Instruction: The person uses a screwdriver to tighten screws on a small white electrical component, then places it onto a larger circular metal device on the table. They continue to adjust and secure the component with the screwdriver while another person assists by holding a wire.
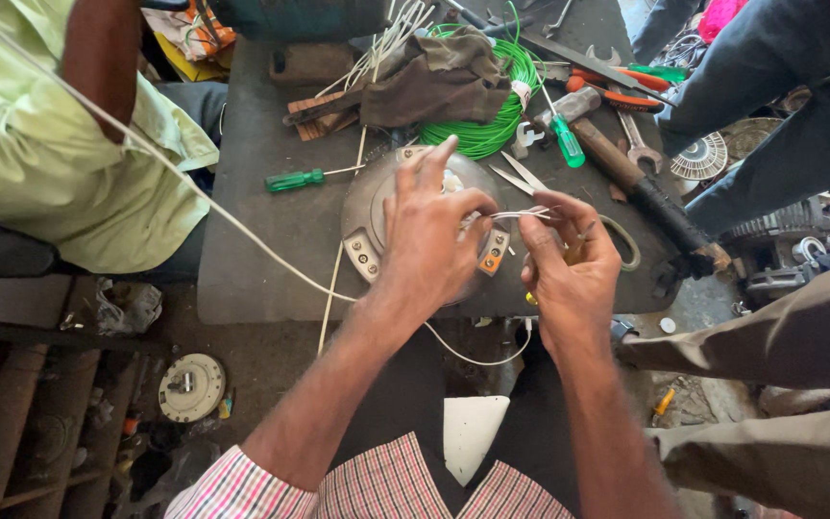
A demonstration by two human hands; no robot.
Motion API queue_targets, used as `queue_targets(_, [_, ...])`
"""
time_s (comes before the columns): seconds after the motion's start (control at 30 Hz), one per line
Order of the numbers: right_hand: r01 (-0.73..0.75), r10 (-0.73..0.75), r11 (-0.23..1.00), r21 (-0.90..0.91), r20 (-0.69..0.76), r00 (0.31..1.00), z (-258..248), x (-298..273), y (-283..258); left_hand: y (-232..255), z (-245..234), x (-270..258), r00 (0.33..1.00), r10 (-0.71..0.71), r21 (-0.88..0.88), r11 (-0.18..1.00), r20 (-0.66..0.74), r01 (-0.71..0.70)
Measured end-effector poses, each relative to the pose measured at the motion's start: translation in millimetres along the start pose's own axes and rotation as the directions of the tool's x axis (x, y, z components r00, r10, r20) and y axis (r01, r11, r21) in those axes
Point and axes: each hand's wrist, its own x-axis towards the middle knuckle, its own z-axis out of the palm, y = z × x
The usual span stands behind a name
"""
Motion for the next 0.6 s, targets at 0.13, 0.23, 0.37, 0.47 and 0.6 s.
queue_targets(0.13, [-0.023, 0.023, 1.000, 0.006, -0.058, 0.998, 2, 1, 5, -1, 1, -19, 0.986, 0.025, -0.099, 0.994, -0.164, -0.042])
queue_targets(0.23, [-0.058, 0.043, 0.985, -0.164, -0.093, 0.995, 4, 2, 5, -4, -1, -33, 0.975, 0.118, -0.107, 0.984, -0.187, -0.139])
queue_targets(0.37, [0.448, -0.468, 0.714, -0.538, 0.108, 0.877, 6, -9, 2, -11, -4, -39, 0.970, 0.160, -0.115, 0.976, -0.182, -0.183])
queue_targets(0.47, [0.520, -0.447, 0.659, -0.544, 0.273, 0.852, 4, -20, -3, -12, -5, -36, 0.976, 0.137, -0.103, 0.983, -0.167, -0.155])
queue_targets(0.6, [0.565, -0.435, 0.695, -0.444, 0.367, 0.823, 5, -20, -8, -11, -13, -35, 0.975, 0.110, -0.168, 0.975, -0.191, -0.143])
